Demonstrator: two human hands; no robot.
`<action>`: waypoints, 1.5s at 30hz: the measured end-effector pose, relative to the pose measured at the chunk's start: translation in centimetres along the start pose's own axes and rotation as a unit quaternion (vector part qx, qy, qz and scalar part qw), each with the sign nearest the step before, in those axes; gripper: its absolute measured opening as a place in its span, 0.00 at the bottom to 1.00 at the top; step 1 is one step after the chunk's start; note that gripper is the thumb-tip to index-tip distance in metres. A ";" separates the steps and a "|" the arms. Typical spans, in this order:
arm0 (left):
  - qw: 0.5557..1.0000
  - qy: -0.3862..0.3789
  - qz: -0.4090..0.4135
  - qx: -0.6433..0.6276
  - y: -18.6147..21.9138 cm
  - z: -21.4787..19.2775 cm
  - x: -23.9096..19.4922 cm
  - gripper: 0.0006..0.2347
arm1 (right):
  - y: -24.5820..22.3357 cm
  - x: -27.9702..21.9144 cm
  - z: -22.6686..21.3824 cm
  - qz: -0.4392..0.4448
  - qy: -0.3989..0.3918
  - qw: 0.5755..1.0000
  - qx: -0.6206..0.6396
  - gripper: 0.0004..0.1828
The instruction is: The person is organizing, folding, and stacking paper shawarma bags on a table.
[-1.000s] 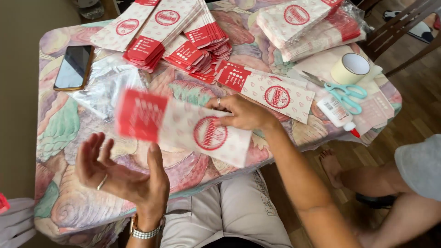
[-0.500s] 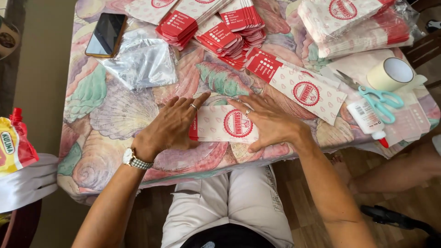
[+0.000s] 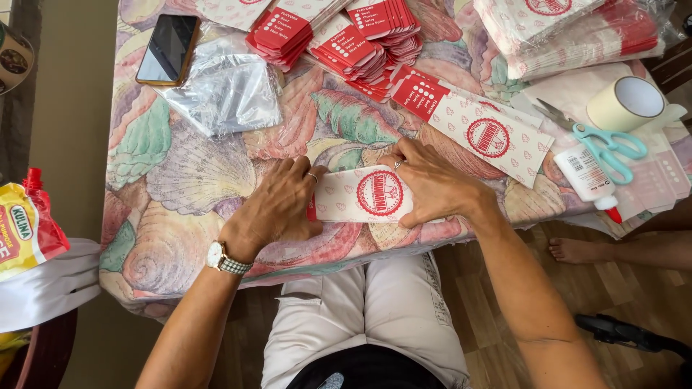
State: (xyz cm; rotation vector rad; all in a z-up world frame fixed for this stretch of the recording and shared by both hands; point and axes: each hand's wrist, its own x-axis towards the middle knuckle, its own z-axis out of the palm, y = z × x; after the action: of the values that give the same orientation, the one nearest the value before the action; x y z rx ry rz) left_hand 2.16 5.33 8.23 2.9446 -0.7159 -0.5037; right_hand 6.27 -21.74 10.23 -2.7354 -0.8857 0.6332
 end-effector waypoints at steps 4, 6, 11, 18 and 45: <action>0.997 0.073 0.012 -0.001 0.3 -0.8 -1.8 0.40 | -1.8 -0.8 -1.9 -0.027 0.033 0.999 -0.010 0.60; 0.981 0.186 0.028 -0.040 -0.6 0.4 -1.3 0.42 | -0.2 -0.5 -1.7 -0.104 0.127 0.984 -0.065 0.62; 0.986 0.164 -0.011 -0.019 -2.4 0.6 -0.9 0.45 | 8.6 -0.6 -3.1 -0.012 0.228 0.973 -0.019 0.44; 0.955 0.272 0.040 -0.111 -1.8 -1.7 -2.0 0.38 | 17.1 -0.8 -1.3 0.227 0.213 0.949 0.045 0.30; 0.946 0.290 0.077 -0.121 0.4 -4.3 -2.1 0.28 | 2.9 -2.3 0.2 -0.020 0.381 0.782 0.494 0.19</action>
State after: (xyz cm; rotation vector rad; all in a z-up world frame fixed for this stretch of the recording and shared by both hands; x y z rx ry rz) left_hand 1.61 5.87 12.98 2.5660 -0.7277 0.2669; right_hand 6.03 -25.41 9.93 -1.7016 -0.2476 -0.0891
